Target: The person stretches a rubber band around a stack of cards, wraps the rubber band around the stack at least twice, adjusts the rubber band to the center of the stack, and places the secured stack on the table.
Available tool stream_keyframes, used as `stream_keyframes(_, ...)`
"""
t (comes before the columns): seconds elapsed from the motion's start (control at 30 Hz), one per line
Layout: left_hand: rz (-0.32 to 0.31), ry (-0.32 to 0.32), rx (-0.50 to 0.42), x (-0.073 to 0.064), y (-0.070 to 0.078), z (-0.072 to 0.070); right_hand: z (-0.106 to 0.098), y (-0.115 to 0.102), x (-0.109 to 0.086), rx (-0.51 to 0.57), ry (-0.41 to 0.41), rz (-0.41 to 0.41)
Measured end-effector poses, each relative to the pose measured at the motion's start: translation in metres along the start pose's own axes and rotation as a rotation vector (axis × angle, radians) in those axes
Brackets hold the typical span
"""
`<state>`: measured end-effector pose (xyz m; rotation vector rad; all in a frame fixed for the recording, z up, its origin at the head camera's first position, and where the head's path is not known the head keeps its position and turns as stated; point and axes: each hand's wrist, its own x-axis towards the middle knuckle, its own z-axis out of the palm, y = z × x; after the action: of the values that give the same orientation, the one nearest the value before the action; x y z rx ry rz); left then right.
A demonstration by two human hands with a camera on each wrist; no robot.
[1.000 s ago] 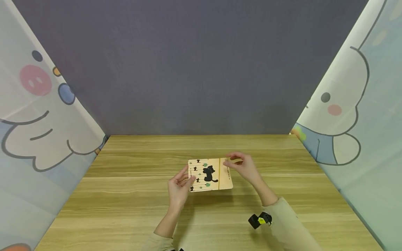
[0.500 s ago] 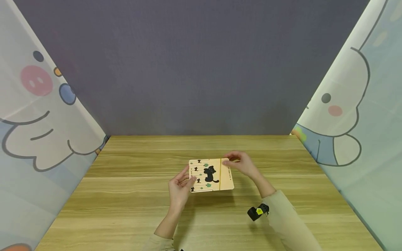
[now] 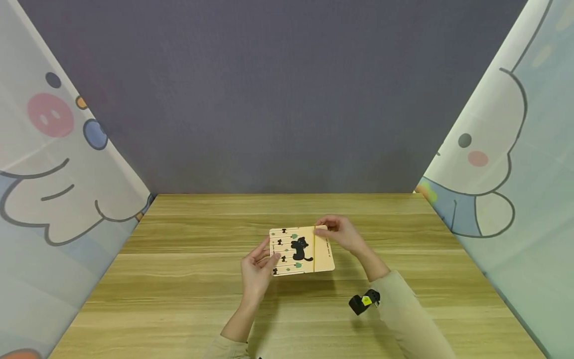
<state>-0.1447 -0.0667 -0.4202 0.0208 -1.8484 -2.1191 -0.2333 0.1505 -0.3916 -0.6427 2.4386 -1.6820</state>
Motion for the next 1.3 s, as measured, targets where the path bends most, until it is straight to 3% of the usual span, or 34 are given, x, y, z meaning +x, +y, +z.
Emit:
stream_keyframes(0.27,0.015,-0.029,0.035,-0.002,-0.003,0.007,0.008,-0.002,0.000,-0.027,-0.027,0.009)
stream_keyframes(0.47,-0.001,-0.016,0.030,-0.001,-0.003,0.006,-0.001,-0.001,0.002,-0.031,-0.026,0.004)
stream_keyframes(0.6,-0.035,-0.015,0.009,-0.001,0.003,0.005,-0.007,-0.004,0.001,-0.006,-0.008,0.016)
stream_keyframes(0.8,-0.021,-0.022,0.025,-0.006,0.021,0.008,-0.005,-0.024,-0.005,0.005,-0.009,0.042)
stream_keyframes(0.9,-0.025,-0.015,0.038,-0.007,0.024,0.009,-0.002,-0.017,-0.002,0.003,0.007,0.052)
stream_keyframes(1.1,0.011,-0.041,0.017,-0.006,0.009,0.011,0.008,-0.008,0.001,-0.004,0.038,0.059)
stream_keyframes(1.3,0.121,-0.029,0.019,-0.005,-0.004,0.008,0.006,-0.005,0.003,0.014,0.033,0.059)
